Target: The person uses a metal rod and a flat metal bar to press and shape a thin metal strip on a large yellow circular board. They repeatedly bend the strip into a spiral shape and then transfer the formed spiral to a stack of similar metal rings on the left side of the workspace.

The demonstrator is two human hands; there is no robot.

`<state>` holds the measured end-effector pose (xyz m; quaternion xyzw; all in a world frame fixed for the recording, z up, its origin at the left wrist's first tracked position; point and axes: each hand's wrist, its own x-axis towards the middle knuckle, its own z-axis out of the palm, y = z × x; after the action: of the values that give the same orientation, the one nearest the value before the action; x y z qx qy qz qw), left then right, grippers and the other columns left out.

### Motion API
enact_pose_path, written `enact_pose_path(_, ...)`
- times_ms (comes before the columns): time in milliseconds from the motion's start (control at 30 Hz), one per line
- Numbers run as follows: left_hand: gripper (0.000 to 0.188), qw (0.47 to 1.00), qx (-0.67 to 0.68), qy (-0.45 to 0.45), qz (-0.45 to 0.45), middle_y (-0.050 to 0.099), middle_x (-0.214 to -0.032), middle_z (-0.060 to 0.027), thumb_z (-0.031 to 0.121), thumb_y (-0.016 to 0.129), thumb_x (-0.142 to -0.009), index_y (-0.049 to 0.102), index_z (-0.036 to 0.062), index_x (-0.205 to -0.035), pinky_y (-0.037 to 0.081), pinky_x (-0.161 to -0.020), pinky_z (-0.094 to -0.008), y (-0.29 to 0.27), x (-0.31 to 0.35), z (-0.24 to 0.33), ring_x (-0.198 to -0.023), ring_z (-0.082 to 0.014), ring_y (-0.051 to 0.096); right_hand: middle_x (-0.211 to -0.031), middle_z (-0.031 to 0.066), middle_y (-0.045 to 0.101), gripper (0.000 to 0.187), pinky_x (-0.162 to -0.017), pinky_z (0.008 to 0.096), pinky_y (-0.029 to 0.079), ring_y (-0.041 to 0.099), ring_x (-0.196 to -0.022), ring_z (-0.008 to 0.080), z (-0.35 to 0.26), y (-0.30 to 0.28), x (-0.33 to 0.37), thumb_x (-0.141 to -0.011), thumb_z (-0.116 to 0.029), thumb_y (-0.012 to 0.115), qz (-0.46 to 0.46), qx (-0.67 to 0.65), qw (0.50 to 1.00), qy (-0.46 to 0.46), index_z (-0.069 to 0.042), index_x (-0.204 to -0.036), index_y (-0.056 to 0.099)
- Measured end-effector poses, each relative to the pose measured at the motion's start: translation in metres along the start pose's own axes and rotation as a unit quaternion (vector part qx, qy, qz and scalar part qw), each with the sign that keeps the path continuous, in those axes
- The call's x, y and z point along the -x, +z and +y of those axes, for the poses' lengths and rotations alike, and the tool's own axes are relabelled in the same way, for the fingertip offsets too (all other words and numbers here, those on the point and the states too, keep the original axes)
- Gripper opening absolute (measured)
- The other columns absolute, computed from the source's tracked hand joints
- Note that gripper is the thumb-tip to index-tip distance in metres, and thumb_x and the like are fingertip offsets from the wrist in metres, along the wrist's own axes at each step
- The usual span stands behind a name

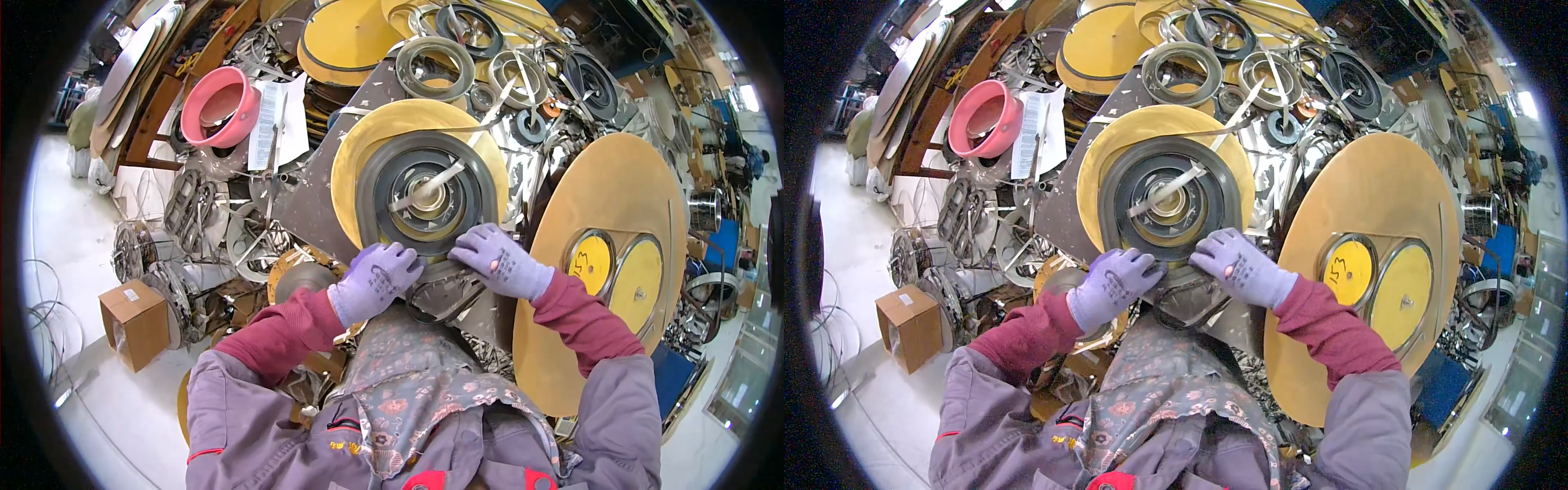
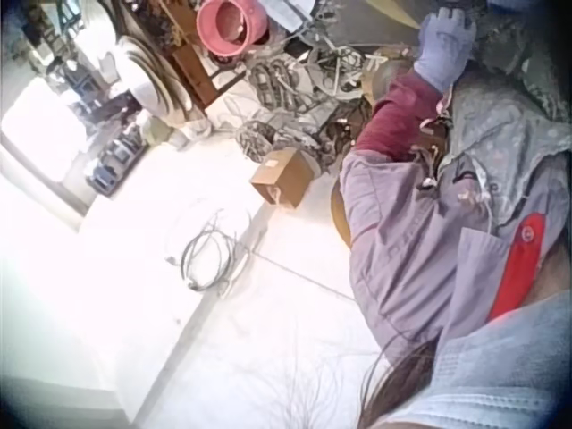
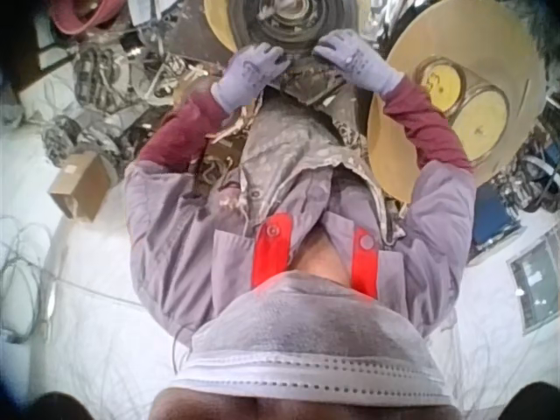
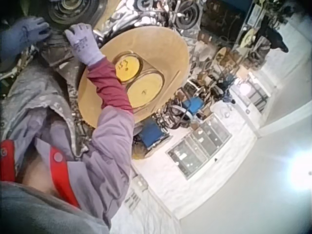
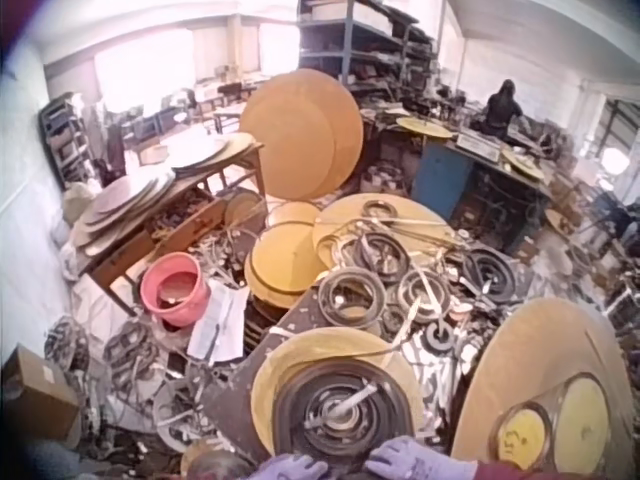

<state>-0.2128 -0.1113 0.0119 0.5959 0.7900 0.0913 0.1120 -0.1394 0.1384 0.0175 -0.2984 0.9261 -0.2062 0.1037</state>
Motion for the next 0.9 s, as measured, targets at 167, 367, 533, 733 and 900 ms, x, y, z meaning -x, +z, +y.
enact_pose_path(167,0.031,1.000,-0.013,0.016,0.010,0.052,-0.090,-0.0035,0.016,0.057,-0.072,0.061,0.0160,-0.103,0.048,-0.071,-0.0351,0.010,0.004,0.000,-0.087,-0.0205,0.055,-0.105,0.0098,0.054,0.041,-0.090,0.0414,0.041,0.053,-0.100,0.0285,-0.005,0.017,0.007,-0.068,-0.008,0.064,0.051,0.023,0.998,0.007,-0.008,-0.109,0.057)
enact_pose_path(367,0.035,0.996,-0.042,-0.035,0.074,0.052,-0.094,-0.0061,0.014,0.055,-0.072,0.057,0.0087,-0.107,0.041,-0.092,-0.0406,0.005,0.001,-0.010,-0.094,-0.0219,0.053,-0.122,0.0110,0.049,0.060,-0.096,0.0434,0.037,0.046,-0.113,0.0313,-0.001,-0.040,-0.002,-0.059,-0.016,0.073,0.156,-0.006,0.982,0.105,-0.012,-0.116,0.054)
enact_pose_path(533,0.048,0.992,-0.043,-0.061,0.098,0.052,-0.114,-0.0100,0.014,0.054,-0.072,0.055,0.0087,-0.119,0.034,-0.103,-0.0481,0.010,0.012,-0.001,-0.113,-0.0266,0.048,-0.124,0.0104,0.050,0.046,-0.095,0.0440,0.037,0.047,-0.113,0.0328,0.039,-0.043,-0.062,-0.069,-0.012,0.069,0.293,0.089,0.931,0.197,-0.011,-0.114,0.057)
enact_pose_path(733,0.050,0.992,-0.032,-0.039,0.116,0.051,-0.119,-0.0117,0.015,0.053,-0.071,0.054,0.0060,-0.120,0.034,-0.102,-0.0505,0.025,0.016,-0.003,-0.113,-0.0277,0.048,-0.116,0.0111,0.058,0.040,-0.092,0.0387,0.043,0.056,-0.105,0.0294,0.048,-0.046,-0.065,-0.076,-0.002,0.059,0.356,-0.036,0.917,0.177,-0.009,-0.115,0.059)
enact_pose_path(900,0.055,0.993,-0.028,-0.033,0.107,0.049,-0.120,-0.0148,0.016,0.054,-0.070,0.051,0.0027,-0.124,0.031,-0.104,-0.0515,0.028,0.024,-0.006,-0.116,-0.0302,0.046,-0.129,0.0188,0.051,0.048,-0.103,0.0386,0.036,0.051,-0.117,0.0269,0.004,-0.143,0.077,-0.087,-0.022,0.051,0.481,-0.423,0.748,0.172,0.006,-0.126,0.048)
